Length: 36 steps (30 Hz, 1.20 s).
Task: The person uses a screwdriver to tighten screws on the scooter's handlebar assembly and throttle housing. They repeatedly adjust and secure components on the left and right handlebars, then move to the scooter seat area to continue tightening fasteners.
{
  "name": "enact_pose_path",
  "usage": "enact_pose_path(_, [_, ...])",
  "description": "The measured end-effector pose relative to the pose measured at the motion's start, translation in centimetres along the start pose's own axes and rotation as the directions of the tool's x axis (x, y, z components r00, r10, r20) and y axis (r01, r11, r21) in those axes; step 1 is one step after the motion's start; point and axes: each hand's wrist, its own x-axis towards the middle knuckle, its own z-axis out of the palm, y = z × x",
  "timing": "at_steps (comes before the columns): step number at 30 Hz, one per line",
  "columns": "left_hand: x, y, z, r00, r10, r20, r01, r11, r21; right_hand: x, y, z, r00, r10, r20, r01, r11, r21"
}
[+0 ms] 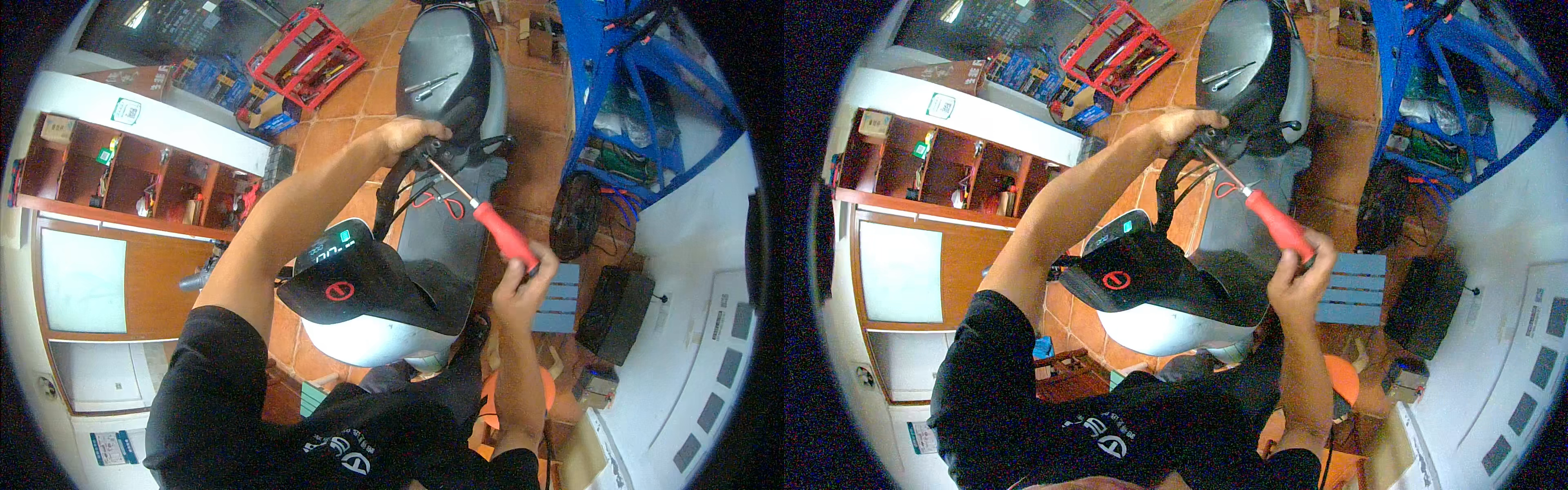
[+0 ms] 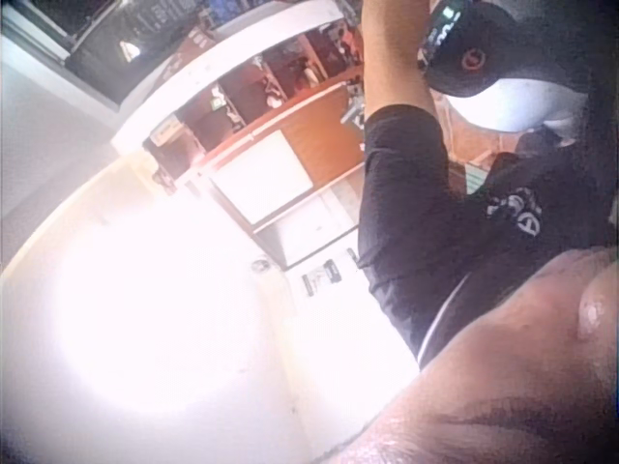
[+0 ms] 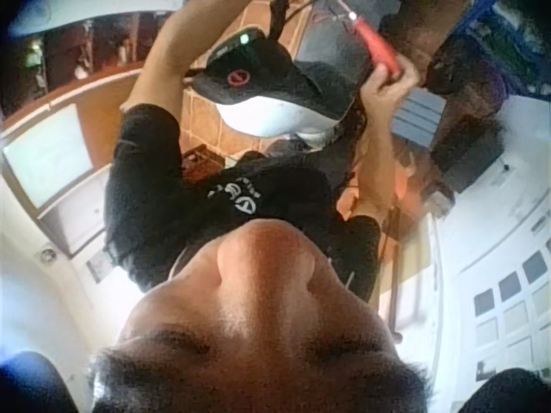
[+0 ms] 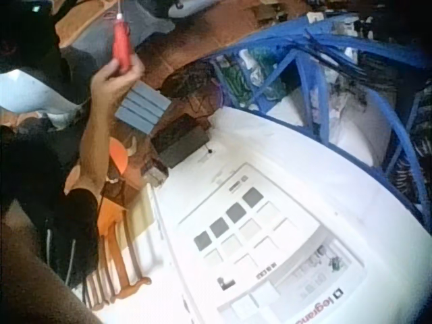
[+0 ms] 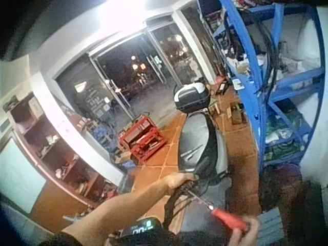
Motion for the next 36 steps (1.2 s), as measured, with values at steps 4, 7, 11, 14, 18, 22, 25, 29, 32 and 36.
enact_pose_path(4, [0.6, -1.1, -1.1, 0.998, -0.035, 0.043, 0.035, 0.999, 0.005, 2.3, -0.6, -0.2, 0.561, 0.773, 0.296, -0.809, 0.437, 0.393])
enact_pose_path(7, [-0.4, -0.2, -0.4, 0.997, -0.046, 0.064, 0.046, 0.999, -0.001, 0.9, -2.1, -0.8, 0.996, -0.060, 0.064, 0.065, 0.994, -0.088])
enact_pose_path(11, [-0.7, 0.6, 0.4, 0.999, -0.042, 0.023, 0.042, 0.999, 0.034, 0.3, -0.3, 0.5, 0.993, 0.110, -0.050, -0.109, 0.993, 0.038])
enact_pose_path(14, [-0.1, -0.6, -1.0, 0.996, -0.038, 0.085, 0.042, 0.998, -0.045, 2.5, -1.1, 0.4, 0.589, 0.778, 0.219, -0.775, 0.466, 0.426])
enact_pose_path(18, [0.9, -0.9, -1.1, 0.993, -0.063, 0.097, 0.066, 0.998, -0.025, 2.0, -0.6, -0.6, 0.999, -0.002, 0.040, 0.002, 1.000, 0.005])
enact_pose_path(22, [0.2, -0.5, -0.6, 0.996, -0.031, 0.083, 0.031, 1.000, -0.003, 2.1, -0.5, -1.2, 0.992, 0.069, 0.105, -0.074, 0.997, 0.039])
enact_pose_path(25, [0.4, -0.6, -1.3, 0.993, -0.009, 0.116, 0.001, 0.998, 0.069, 1.6, -0.3, -1.2, 0.824, 0.492, 0.280, -0.563, 0.768, 0.305])
enact_pose_path(29, [0.3, -0.4, -1.0, 0.995, -0.032, 0.095, 0.029, 0.999, 0.034, 0.3, 0.6, -1.1, 0.983, -0.116, 0.145, 0.130, 0.987, -0.097])
enact_pose_path(32, [1.3, -1.1, -1.3, 0.993, -0.026, 0.114, 0.026, 1.000, -0.002, -0.3, 0.5, 0.6, 0.895, 0.436, 0.092, -0.446, 0.873, 0.198])
enact_pose_path(36, [0.8, -1.0, -1.3, 0.992, -0.019, 0.126, 0.024, 0.999, -0.033, 0.7, 0.5, -0.3, 0.599, 0.703, 0.384, -0.790, 0.437, 0.431])
